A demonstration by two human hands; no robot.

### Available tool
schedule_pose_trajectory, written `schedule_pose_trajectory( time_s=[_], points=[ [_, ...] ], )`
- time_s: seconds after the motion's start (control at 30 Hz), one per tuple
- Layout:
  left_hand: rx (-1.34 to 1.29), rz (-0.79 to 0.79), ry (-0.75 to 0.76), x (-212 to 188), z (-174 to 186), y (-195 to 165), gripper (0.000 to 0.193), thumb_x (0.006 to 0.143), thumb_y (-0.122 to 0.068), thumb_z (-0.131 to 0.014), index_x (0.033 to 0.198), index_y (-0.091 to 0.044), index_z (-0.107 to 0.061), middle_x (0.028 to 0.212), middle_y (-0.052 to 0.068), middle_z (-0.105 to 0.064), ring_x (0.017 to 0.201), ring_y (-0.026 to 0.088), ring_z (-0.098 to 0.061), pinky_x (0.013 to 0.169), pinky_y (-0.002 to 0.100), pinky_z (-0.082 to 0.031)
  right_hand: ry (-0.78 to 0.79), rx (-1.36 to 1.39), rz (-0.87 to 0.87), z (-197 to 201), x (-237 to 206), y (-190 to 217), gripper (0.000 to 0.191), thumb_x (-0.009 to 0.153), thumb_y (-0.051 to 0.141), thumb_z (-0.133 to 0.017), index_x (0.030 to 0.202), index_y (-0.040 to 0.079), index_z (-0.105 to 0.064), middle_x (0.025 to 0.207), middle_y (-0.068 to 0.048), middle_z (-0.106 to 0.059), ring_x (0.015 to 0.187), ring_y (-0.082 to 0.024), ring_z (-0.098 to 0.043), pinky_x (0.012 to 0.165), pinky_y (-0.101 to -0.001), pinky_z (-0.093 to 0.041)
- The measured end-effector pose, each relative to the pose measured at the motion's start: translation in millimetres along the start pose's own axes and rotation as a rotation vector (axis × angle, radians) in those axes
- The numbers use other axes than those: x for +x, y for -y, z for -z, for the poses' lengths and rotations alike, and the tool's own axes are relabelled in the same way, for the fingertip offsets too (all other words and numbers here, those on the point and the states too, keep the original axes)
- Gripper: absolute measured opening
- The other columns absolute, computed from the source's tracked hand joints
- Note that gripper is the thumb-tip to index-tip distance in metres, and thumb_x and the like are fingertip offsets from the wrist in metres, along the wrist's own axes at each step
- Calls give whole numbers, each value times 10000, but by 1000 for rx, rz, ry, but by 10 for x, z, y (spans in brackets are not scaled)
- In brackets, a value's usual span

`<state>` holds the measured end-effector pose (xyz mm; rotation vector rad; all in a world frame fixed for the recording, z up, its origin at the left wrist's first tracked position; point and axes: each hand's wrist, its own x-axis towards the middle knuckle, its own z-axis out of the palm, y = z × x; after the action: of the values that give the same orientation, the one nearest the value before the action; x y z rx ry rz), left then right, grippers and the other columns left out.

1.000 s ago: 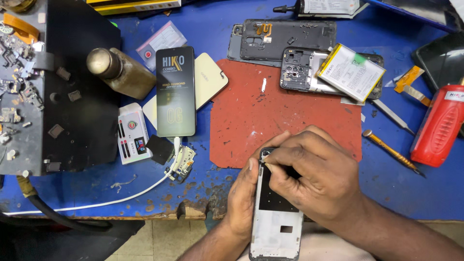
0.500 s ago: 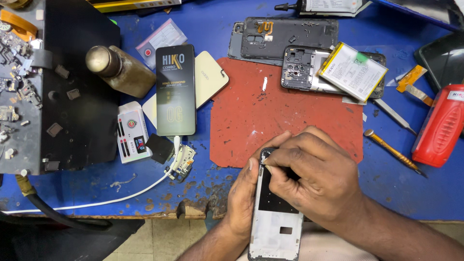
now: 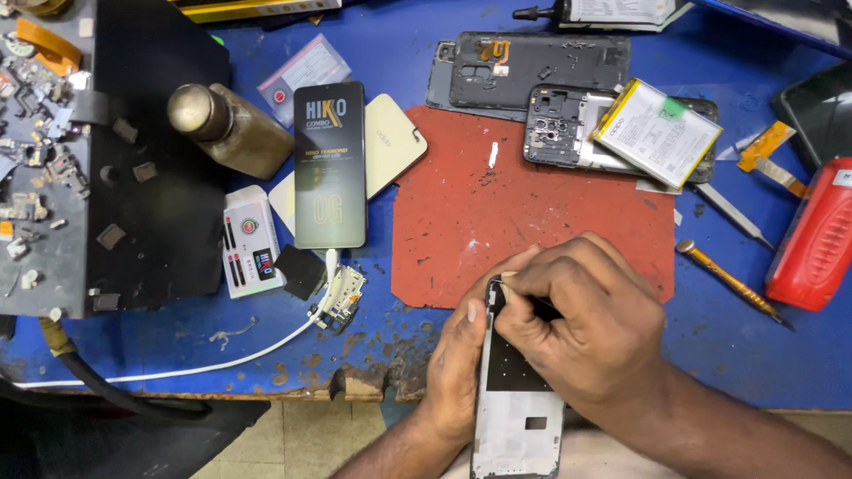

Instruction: The person uses a red-handled screwdriver to pry and separate the screen assembly from the phone frame, then wipes the frame edges with a white cloth. The person continues to scrape and clean the frame edges by hand, removing residue from the perimeter of the phone chassis.

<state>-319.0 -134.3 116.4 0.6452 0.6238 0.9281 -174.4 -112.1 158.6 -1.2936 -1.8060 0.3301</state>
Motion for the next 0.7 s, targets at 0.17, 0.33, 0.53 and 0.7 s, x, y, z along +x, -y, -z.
schedule_pose_trajectory(
  time_s=[0.17,0.33,0.53,0.7],
  points=[
    [-3,-13,9,-6,-14,5,747,1083,-524,-362,1584,30,-356,1451,186,-528,1376,248,-511,1197,401,-395,-19,3,17,-26,-35,-34,205,826,43,-815,853,17,-613,826,-81,-659,739,-221,-654,643,-331,-531],
    [-105,-57,-32,11,-30,-17,726,1102,-520,-356,1565,37,-386,1342,185,-580,1250,253,-584,1099,392,-464,16,170,-83,85,-10,-38,154,845,32,-788,925,6,-659,868,-82,-669,735,-174,-672,632,-286,-533],
    [-112,-28,-27,6,-37,-48,717,1097,-507,-337,1560,37,-390,1351,167,-573,1266,229,-572,1115,376,-457,57,74,-66,79,25,40,174,805,22,-808,951,27,-715,878,-83,-682,786,-200,-661,662,-310,-530],
    [-76,-22,-12,10,-39,-52,712,1093,-502,-315,1572,24,-363,1396,177,-543,1320,238,-539,1154,385,-427,50,89,-42,49,62,47,174,815,22,-815,953,34,-709,884,-69,-691,807,-206,-666,679,-313,-543]
  ],
)
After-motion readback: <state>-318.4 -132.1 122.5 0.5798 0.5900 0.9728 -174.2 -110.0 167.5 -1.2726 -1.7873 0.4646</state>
